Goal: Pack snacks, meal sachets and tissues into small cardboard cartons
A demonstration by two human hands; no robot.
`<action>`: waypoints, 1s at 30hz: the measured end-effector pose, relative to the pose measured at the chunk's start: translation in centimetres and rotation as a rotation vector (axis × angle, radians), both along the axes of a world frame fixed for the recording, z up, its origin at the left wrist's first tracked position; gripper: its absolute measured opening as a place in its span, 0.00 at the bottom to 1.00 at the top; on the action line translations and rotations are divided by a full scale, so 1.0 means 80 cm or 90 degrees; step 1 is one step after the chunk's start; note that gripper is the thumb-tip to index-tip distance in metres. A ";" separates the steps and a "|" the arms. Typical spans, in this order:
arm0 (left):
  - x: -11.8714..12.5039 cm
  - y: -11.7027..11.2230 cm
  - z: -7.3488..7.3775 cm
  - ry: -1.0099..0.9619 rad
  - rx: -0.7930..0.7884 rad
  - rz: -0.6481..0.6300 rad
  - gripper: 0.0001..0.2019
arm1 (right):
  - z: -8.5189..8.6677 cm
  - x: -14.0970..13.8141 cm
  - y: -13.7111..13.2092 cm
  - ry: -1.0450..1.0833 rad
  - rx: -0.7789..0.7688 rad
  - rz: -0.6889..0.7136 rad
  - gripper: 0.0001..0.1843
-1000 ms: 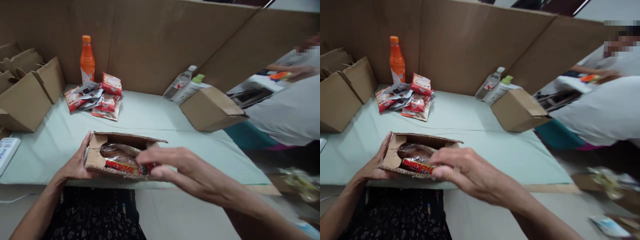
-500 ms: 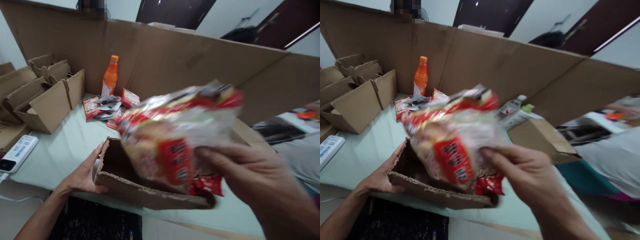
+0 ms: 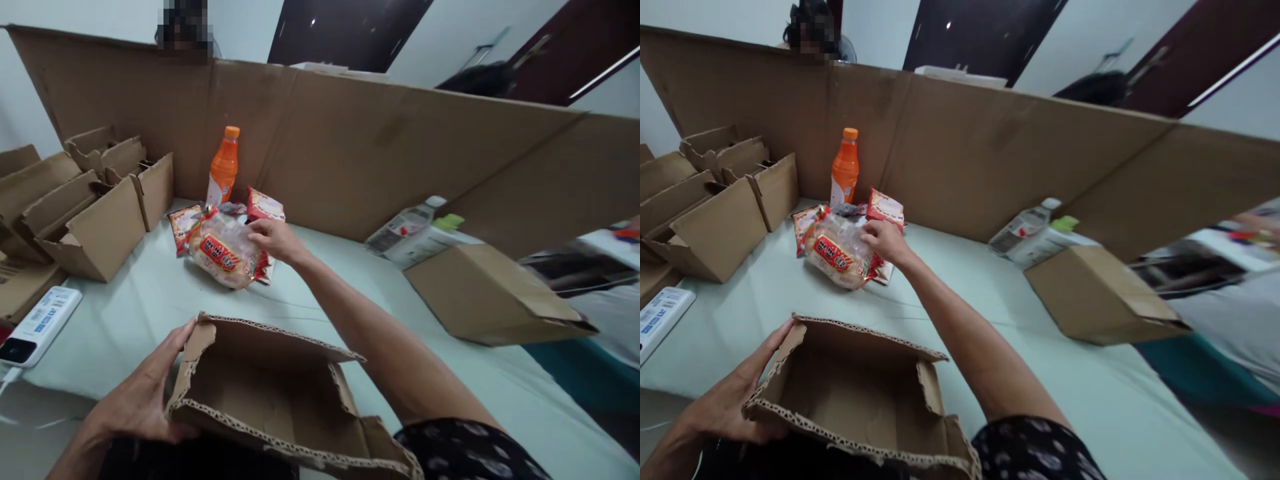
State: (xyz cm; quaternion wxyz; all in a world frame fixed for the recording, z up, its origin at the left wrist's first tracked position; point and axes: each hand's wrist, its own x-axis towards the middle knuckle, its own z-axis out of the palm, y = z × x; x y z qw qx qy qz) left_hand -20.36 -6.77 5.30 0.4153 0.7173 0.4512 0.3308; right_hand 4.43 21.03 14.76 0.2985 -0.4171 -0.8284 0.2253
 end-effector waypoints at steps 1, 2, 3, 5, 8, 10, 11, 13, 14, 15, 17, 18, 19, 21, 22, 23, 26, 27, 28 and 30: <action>0.000 0.001 0.000 -0.002 0.000 0.000 0.65 | -0.011 0.003 0.006 -0.002 0.000 -0.019 0.07; -0.001 0.002 0.001 -0.005 -0.001 0.002 0.65 | -0.021 0.010 0.010 0.004 0.000 -0.041 0.07; -0.002 0.003 0.001 -0.008 -0.003 0.008 0.65 | -0.030 0.021 0.011 0.015 -0.001 -0.063 0.08; -0.006 0.004 0.002 -0.018 -0.007 0.036 0.64 | -0.047 0.051 0.007 0.037 -0.005 -0.106 0.10; -0.017 0.005 0.006 -0.031 -0.018 0.102 0.64 | -0.071 0.103 -0.012 0.071 -0.024 -0.158 0.13; -0.026 0.004 0.011 -0.031 -0.018 0.146 0.64 | -0.088 0.133 -0.031 0.088 -0.043 -0.180 0.15; -0.030 0.004 0.015 -0.029 -0.014 0.166 0.63 | -0.097 0.145 -0.042 0.097 -0.054 -0.188 0.16; -0.037 0.001 0.021 -0.030 -0.002 0.201 0.62 | -0.115 0.162 -0.066 0.117 -0.082 -0.199 0.19; -0.039 0.000 0.023 -0.032 0.000 0.216 0.61 | -0.124 0.167 -0.078 0.127 -0.097 -0.200 0.20; -0.040 0.000 0.026 -0.037 -0.001 0.230 0.61 | -0.133 0.170 -0.089 0.137 -0.116 -0.196 0.22; -0.040 -0.001 0.029 -0.047 -0.005 0.251 0.63 | -0.149 0.169 -0.112 0.158 -0.166 -0.174 0.23; -0.038 -0.001 0.030 -0.051 -0.008 0.256 0.63 | -0.155 0.166 -0.123 0.168 -0.196 -0.158 0.24; -0.036 0.000 0.031 -0.057 -0.012 0.258 0.63 | -0.161 0.161 -0.133 0.176 -0.227 -0.138 0.24; -0.029 0.002 0.031 -0.069 -0.026 0.248 0.64 | -0.169 0.149 -0.150 0.187 -0.273 -0.090 0.23; -0.024 0.004 0.031 -0.073 -0.034 0.241 0.63 | -0.173 0.143 -0.157 0.190 -0.279 -0.067 0.22; -0.020 0.004 0.030 -0.074 -0.039 0.236 0.64 | -0.176 0.136 -0.163 0.195 -0.277 -0.047 0.20; -0.010 0.005 0.026 -0.063 -0.034 0.231 0.64 | -0.184 0.121 -0.173 0.210 -0.248 -0.013 0.14; -0.007 0.004 0.024 -0.060 -0.029 0.232 0.64 | -0.186 0.117 -0.174 0.213 -0.242 -0.008 0.13; -0.006 0.003 0.024 -0.058 -0.025 0.233 0.64 | -0.187 0.116 -0.175 0.215 -0.239 -0.001 0.12; -0.006 -0.001 0.024 -0.057 -0.017 0.242 0.64 | -0.189 0.114 -0.177 0.210 -0.245 0.012 0.13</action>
